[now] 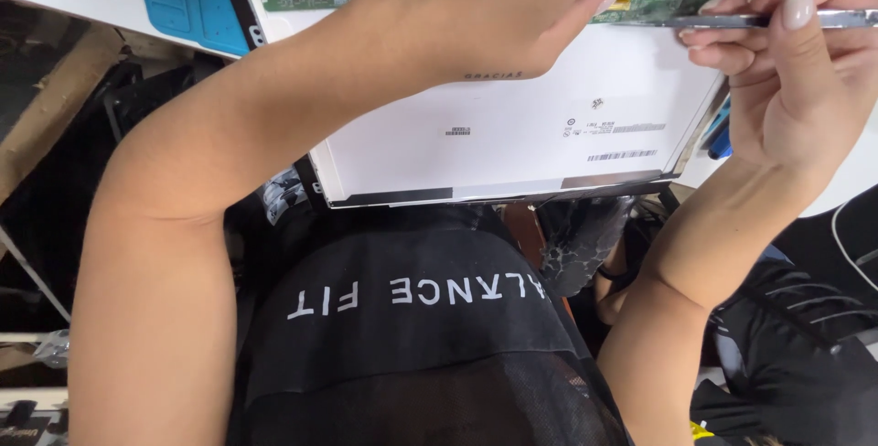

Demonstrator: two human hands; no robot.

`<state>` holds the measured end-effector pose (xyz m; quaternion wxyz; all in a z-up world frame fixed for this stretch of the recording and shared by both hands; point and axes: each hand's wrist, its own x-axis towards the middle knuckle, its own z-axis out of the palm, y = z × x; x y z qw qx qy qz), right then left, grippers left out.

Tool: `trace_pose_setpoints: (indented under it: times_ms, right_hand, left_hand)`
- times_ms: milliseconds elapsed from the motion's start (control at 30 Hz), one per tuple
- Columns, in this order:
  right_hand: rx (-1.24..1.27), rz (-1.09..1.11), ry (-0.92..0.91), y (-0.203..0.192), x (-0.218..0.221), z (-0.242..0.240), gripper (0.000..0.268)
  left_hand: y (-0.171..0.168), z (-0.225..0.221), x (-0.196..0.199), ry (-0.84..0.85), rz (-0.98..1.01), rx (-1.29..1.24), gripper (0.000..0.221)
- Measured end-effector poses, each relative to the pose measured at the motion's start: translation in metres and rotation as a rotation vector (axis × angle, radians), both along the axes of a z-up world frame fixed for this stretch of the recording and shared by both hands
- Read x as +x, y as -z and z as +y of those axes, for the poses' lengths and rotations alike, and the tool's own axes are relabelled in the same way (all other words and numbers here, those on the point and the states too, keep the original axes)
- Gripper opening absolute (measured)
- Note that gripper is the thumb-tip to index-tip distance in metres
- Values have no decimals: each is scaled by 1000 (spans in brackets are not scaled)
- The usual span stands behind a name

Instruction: Disconnecting a ribbon cable from a laptop LCD screen by peeling back adhesive tape and using tweezers.

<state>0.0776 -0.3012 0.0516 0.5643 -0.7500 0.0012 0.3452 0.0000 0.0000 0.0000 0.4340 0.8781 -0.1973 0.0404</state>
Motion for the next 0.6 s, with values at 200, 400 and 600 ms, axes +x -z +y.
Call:
trace_pose_setpoints:
  times_ms: [200, 400, 600]
  right_hand:
    - [57, -100, -15, 12, 1, -15, 30]
    - [88, -118, 43, 16, 0, -12, 26]
    - [97, -65, 89, 14, -2, -7, 23]
  left_hand:
    - [-5, 4, 2, 41, 66, -84, 7]
    - [-11, 5, 2, 67, 161, -79, 7]
    - [-14, 7, 5, 90, 218, -119, 9]
